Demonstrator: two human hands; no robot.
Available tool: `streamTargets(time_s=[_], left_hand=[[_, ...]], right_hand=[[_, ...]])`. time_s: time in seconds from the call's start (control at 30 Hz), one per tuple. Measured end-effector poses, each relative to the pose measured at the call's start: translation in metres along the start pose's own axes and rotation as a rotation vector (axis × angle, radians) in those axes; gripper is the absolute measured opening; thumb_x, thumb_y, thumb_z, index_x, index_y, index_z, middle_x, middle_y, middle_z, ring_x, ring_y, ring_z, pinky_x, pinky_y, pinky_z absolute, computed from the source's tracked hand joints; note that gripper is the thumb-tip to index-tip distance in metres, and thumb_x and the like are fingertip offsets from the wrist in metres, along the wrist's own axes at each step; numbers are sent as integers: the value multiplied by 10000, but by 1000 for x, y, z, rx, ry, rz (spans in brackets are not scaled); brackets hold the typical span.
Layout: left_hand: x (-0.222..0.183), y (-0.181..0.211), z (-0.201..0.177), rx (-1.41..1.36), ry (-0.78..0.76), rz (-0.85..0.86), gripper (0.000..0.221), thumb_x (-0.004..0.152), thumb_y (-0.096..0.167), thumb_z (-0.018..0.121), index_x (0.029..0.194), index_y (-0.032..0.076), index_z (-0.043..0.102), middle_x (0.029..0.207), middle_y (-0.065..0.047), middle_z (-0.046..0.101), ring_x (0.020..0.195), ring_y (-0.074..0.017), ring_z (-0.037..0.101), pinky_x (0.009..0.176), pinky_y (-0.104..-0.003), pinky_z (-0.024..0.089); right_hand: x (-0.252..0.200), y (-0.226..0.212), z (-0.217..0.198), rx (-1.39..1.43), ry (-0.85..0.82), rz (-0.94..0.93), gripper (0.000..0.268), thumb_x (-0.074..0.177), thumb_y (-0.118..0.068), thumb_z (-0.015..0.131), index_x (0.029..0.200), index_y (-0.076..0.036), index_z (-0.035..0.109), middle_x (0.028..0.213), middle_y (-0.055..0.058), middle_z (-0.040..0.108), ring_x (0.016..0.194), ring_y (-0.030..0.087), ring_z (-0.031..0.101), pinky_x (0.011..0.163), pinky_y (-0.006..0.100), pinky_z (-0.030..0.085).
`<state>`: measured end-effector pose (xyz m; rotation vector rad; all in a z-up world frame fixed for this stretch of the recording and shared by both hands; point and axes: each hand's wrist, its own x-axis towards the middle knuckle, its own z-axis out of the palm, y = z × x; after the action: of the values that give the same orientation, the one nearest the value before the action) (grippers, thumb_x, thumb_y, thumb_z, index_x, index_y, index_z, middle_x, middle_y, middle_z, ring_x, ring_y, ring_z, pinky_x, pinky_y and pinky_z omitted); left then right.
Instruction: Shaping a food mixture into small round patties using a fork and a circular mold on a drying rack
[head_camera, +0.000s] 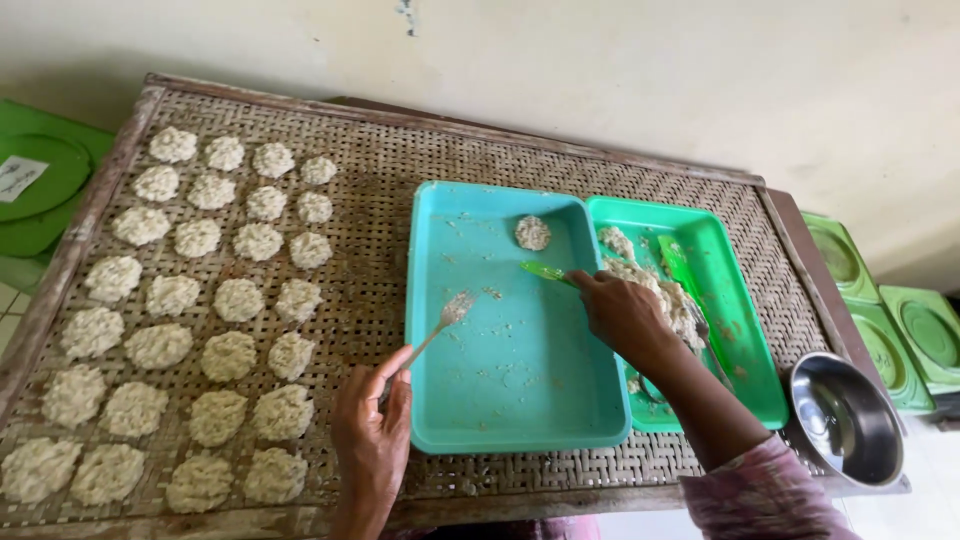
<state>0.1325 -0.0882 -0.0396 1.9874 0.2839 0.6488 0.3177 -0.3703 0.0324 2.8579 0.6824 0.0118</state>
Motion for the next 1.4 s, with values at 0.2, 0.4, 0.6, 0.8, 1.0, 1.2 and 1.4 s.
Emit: streamTargets(time_s=[0.2, 0.4, 0.6, 0.8, 1.0, 1.2, 1.4], left_hand=[[-3, -38, 21, 28, 31, 24, 268, 925, 184, 676, 1187, 203, 729, 689, 68, 503, 573, -92, 406, 446, -247, 351], [12, -34, 36, 35, 77, 78, 285, 970, 195, 676, 1252, 237, 692, 710, 65, 499, 551, -84, 393, 405, -225, 332], [49, -13, 37, 174, 62, 181, 300, 952, 130, 722, 1242, 192, 676, 728, 36, 486, 574, -112, 402, 471, -275, 369], [73, 15, 29, -16, 14, -60, 289, 1004, 65, 612, 1273, 107, 707, 788, -99, 601, 686, -188, 548, 671, -359, 478], [73, -1, 51, -32, -62, -107, 270, 1016, 95, 585, 1255, 113, 711, 813, -79, 572, 727, -161, 539, 668, -331, 483], [76, -14, 60, 6, -90, -81, 271, 1019, 83, 575, 1257, 89, 705, 845, -92, 567, 748, -173, 547, 668, -321, 487], [80, -19, 59, -29, -118, -127, 266, 1006, 89, 575, 1230, 73, 719, 836, -102, 586, 718, -181, 570, 627, -318, 497]], right_hand=[[38, 31, 27, -236, -94, -166, 371, 994, -135, 494, 1357, -143, 570, 1470, -82, 539, 992, 112, 689, 546, 242, 658], [5, 14, -47, -73, -19, 136, 309, 1022, -375, 531, 1303, -348, 657, 981, -21, 757, 666, 255, 721, 541, 401, 561], [10, 9, -34, -166, -101, 175, 316, 999, -258, 556, 1288, -303, 675, 1067, -27, 750, 678, 218, 741, 493, 359, 578], [17, 6, -17, -127, -141, 216, 229, 1023, -236, 498, 1124, -266, 701, 1081, 46, 761, 907, 332, 773, 751, 497, 637], [29, 1, -14, -175, -162, 147, 301, 1020, -103, 504, 1156, -280, 706, 1068, 52, 750, 929, 279, 778, 754, 462, 655], [46, -4, 0, -172, -119, 110, 260, 999, -86, 546, 1106, -241, 724, 998, 46, 749, 868, 273, 776, 704, 461, 651], [84, 15, 62, 26, -16, 134, 197, 977, -170, 585, 1127, -222, 701, 947, 75, 712, 812, 366, 769, 665, 536, 641]])
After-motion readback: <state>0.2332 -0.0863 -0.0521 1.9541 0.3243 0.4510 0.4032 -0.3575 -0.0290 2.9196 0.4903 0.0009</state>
